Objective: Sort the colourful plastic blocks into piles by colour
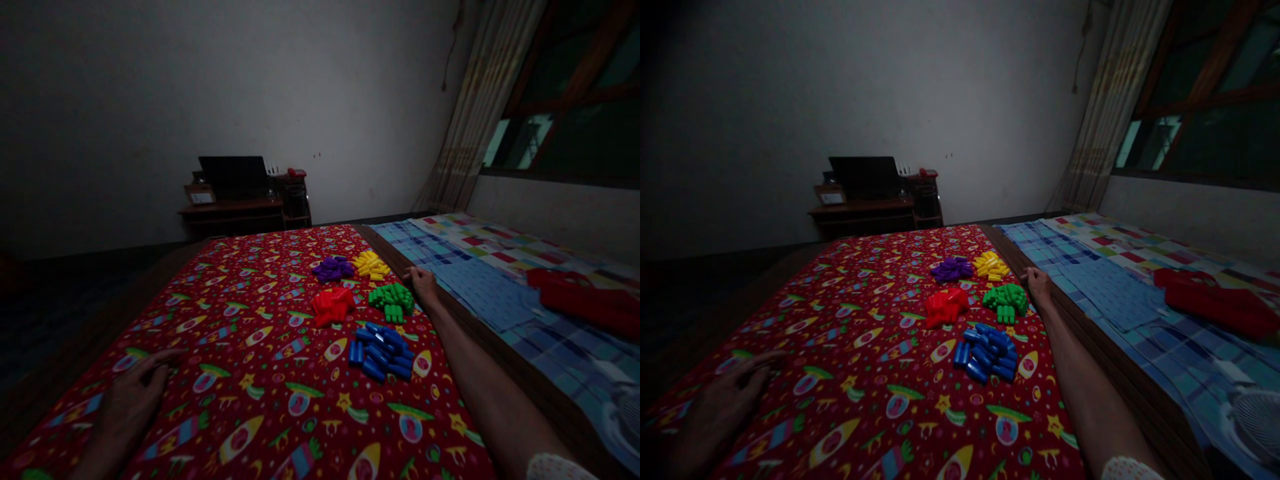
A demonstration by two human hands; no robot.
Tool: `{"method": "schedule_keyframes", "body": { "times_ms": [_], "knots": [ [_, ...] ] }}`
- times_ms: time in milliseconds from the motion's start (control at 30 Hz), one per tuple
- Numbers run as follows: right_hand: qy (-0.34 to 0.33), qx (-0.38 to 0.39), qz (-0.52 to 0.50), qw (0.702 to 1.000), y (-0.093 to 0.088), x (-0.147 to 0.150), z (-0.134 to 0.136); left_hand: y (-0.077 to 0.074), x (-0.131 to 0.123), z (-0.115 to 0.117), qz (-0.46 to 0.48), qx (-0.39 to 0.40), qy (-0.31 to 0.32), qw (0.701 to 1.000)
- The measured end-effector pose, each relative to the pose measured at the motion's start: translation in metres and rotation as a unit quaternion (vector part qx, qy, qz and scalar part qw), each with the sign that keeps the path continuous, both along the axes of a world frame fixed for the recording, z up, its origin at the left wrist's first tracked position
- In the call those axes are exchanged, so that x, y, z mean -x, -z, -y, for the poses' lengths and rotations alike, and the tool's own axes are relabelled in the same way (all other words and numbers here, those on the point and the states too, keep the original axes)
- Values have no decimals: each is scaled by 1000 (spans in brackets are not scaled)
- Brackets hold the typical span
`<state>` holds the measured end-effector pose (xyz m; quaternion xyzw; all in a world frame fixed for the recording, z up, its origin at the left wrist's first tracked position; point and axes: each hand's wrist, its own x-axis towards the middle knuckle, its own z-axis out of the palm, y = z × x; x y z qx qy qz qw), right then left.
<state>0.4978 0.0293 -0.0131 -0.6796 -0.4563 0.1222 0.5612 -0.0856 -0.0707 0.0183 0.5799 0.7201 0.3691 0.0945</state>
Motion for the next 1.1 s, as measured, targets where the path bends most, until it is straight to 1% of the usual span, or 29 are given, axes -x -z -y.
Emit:
{"method": "schedule_keyframes", "body": {
  "times_ms": [67,267,400,567,700,767,833,867,933,1000,1033,1067,1100],
  "knots": [
    [-2,0,-1,1000,-2,2,2,3,3,-1,-2,2,1,1000],
    [-7,-6,-50,999,-5,5,5,11,7,-3,-30,31,-4,999],
    [-9,-13,-44,999,0,2,3,8,4,-2,-36,31,7,999],
    [-9,-7,-22,1000,2,-1,1,5,1,-1,-24,26,3,999],
    [-4,-5,-5,1000,2,-1,2,8,0,0,11,8,7,1000],
    [0,-13,1,1000,3,-1,2,8,-1,0,71,1,-4,997],
    [1,-20,1,1000,4,-1,1,7,1,-1,173,-22,-41,984],
    [2,-23,0,1000,5,-2,0,7,4,-2,227,-44,-68,970],
    [3,-24,-2,1000,5,-2,0,6,14,-6,322,-109,-131,931],
    [5,-22,-5,1000,5,-2,0,7,25,-11,394,-165,-180,886],
    [4,-22,-6,1000,5,-2,0,8,31,-14,427,-179,-193,865],
    [4,-21,-6,1000,4,-1,0,9,35,-16,451,-184,-196,851],
    [5,-22,-3,1000,4,-1,1,10,38,-17,455,-183,-190,850]
  ]
}}
